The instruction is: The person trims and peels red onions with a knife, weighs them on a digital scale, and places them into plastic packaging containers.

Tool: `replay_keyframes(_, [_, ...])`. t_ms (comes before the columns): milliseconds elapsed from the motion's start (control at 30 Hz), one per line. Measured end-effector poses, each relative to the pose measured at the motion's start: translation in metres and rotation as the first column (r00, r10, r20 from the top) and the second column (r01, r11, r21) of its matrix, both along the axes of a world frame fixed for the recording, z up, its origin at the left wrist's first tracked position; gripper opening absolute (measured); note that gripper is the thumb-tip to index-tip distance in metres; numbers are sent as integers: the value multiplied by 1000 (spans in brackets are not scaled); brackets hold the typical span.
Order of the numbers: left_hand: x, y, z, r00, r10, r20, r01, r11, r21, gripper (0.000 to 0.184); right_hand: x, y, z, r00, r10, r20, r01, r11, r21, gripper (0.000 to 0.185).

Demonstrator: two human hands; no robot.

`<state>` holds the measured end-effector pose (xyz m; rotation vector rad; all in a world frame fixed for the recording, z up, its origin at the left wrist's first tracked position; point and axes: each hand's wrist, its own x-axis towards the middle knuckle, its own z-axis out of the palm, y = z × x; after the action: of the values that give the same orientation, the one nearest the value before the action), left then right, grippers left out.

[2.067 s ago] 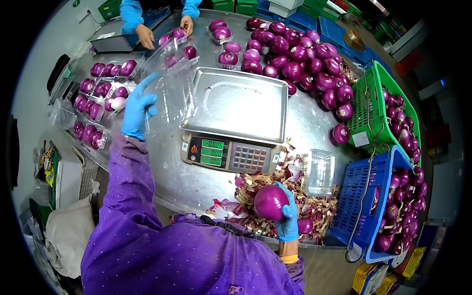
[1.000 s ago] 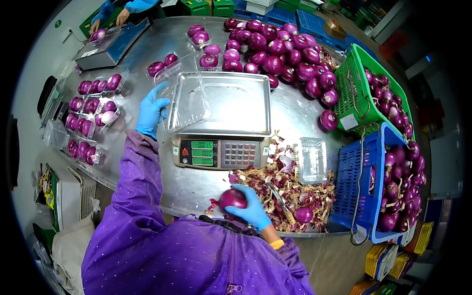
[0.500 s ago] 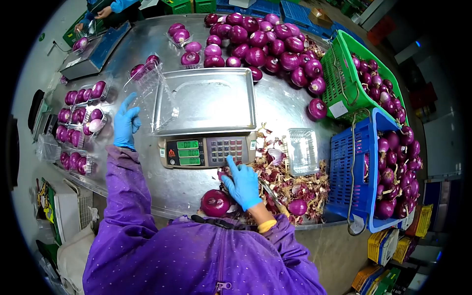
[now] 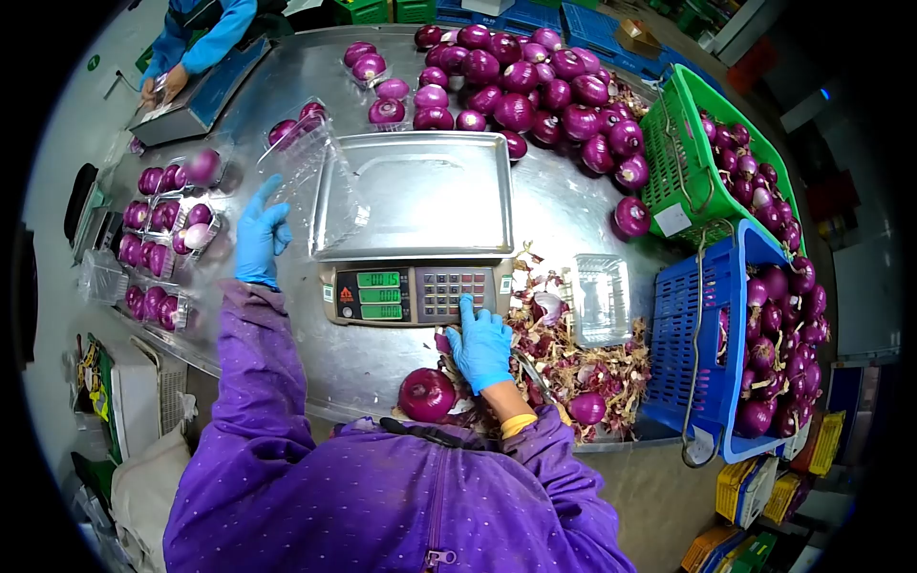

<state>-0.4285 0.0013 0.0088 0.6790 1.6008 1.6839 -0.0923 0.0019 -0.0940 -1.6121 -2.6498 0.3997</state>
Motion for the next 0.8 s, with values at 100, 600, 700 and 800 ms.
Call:
replay_keyframes(100, [4, 2, 3, 1000, 8, -10, -8, 1000, -15, 54, 2, 0, -8, 1000, 15, 5, -15, 999, 38, 61])
replay_keyframes(600, [5, 9, -8, 999, -24, 40, 24, 1000, -7, 64, 13, -10, 0, 982, -21, -185, 39, 995, 91, 67])
replay_keyframes(700, [24, 26, -17, 996, 44, 76, -46, 999, 25, 72, 21, -14, -5, 934, 15, -357, 19, 996, 92, 60])
replay_keyframes(800, [48, 51, -39, 991, 64, 121, -69, 997, 40, 85, 21, -18, 6, 871, 50, -488, -119, 987, -112, 54])
